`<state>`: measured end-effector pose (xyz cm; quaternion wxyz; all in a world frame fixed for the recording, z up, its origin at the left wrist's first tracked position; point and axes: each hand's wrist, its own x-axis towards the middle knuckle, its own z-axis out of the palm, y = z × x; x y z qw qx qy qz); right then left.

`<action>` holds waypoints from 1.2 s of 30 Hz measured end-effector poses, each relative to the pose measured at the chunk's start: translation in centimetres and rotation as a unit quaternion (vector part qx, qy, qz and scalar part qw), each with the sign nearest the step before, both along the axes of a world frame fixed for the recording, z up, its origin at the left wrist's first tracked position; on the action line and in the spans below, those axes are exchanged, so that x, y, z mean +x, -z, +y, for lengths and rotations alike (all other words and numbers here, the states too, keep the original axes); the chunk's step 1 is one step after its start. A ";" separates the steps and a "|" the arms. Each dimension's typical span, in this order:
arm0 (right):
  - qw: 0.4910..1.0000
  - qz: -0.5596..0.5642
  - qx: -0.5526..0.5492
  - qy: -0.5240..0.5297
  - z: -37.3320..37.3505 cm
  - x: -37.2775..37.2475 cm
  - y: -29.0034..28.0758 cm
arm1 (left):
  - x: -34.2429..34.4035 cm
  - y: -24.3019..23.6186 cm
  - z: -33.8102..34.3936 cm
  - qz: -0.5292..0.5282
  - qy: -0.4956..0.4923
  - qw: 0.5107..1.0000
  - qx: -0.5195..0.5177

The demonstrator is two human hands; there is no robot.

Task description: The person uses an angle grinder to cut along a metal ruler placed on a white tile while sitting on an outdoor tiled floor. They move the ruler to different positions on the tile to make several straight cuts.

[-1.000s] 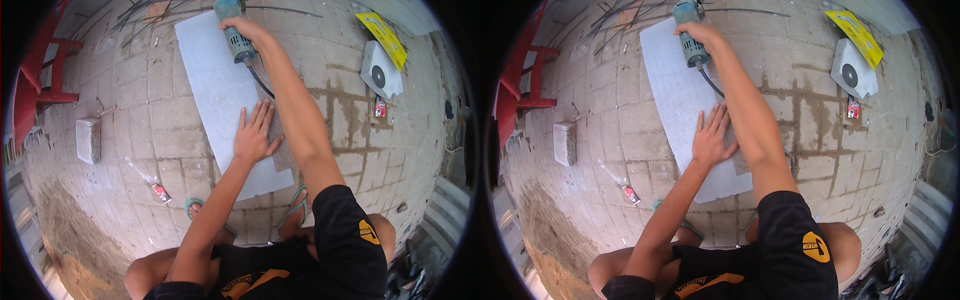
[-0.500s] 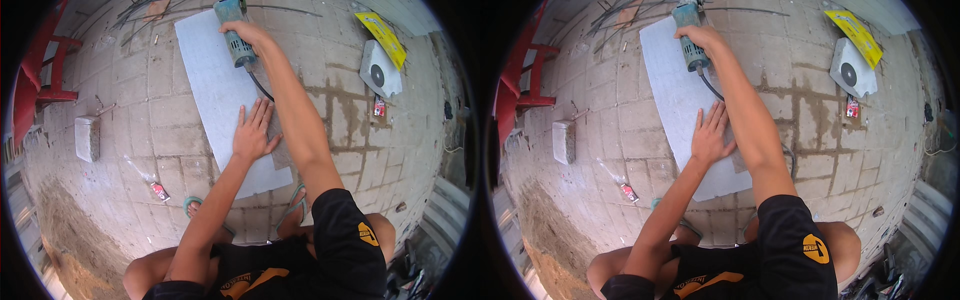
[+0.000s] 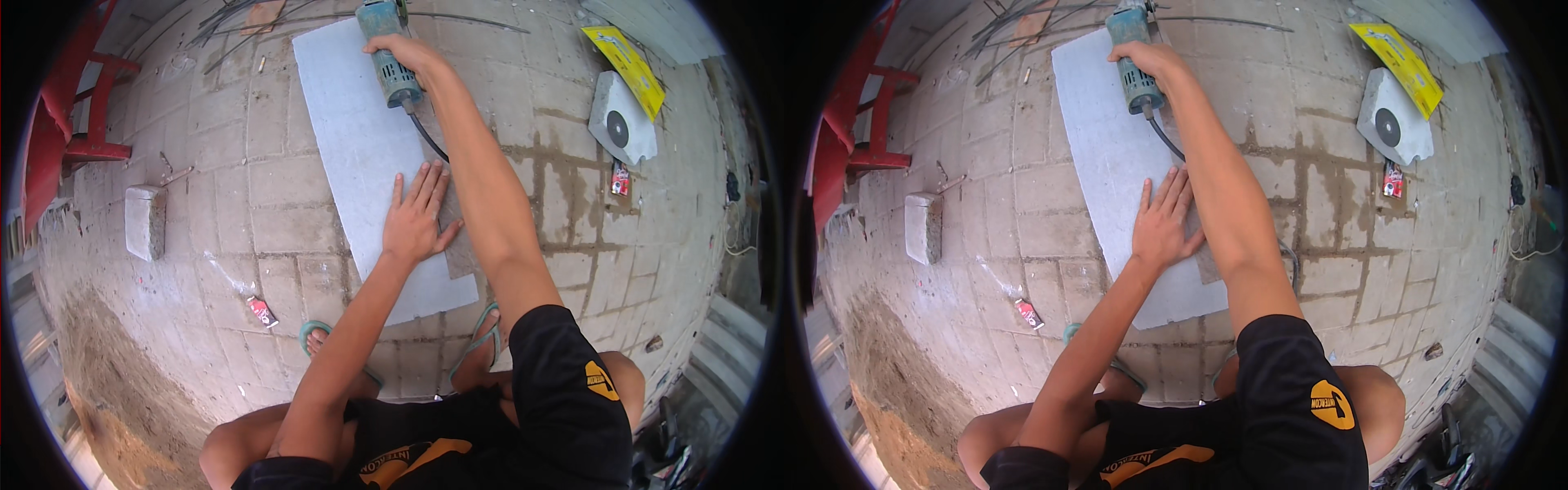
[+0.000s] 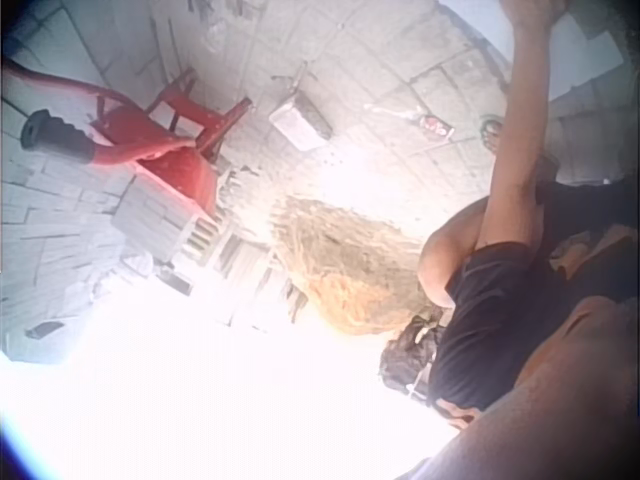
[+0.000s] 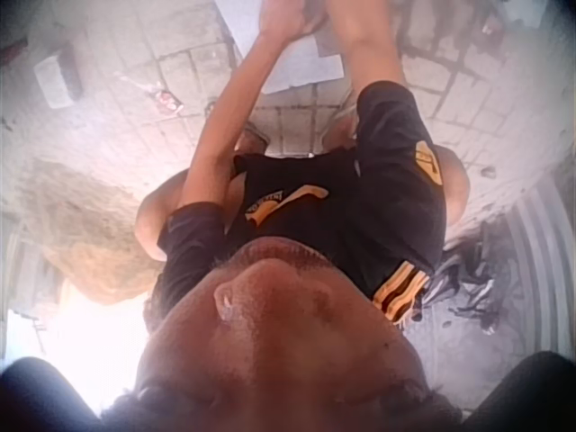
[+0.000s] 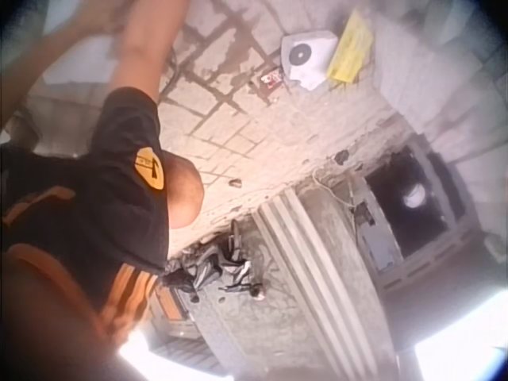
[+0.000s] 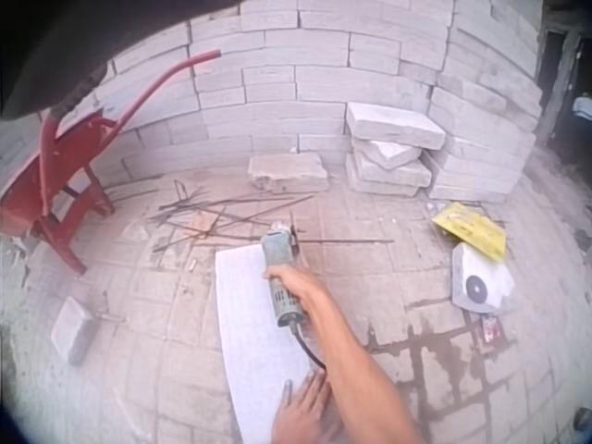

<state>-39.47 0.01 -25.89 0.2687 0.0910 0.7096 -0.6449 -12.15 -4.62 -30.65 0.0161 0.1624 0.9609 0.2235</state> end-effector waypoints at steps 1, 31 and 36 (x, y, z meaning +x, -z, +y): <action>1.000 0.001 0.000 0.003 0.0 0.0 0.0 | 0.0 0.0 0.0 0.006 -0.001 1.000 0.003; 1.000 0.005 0.013 0.017 0.8 3.2 -0.8 | 0.0 0.0 -0.1 0.022 0.002 1.000 0.003; 1.000 0.000 -0.005 0.005 0.5 1.8 0.2 | 0.0 0.3 -0.1 0.012 0.003 1.000 0.002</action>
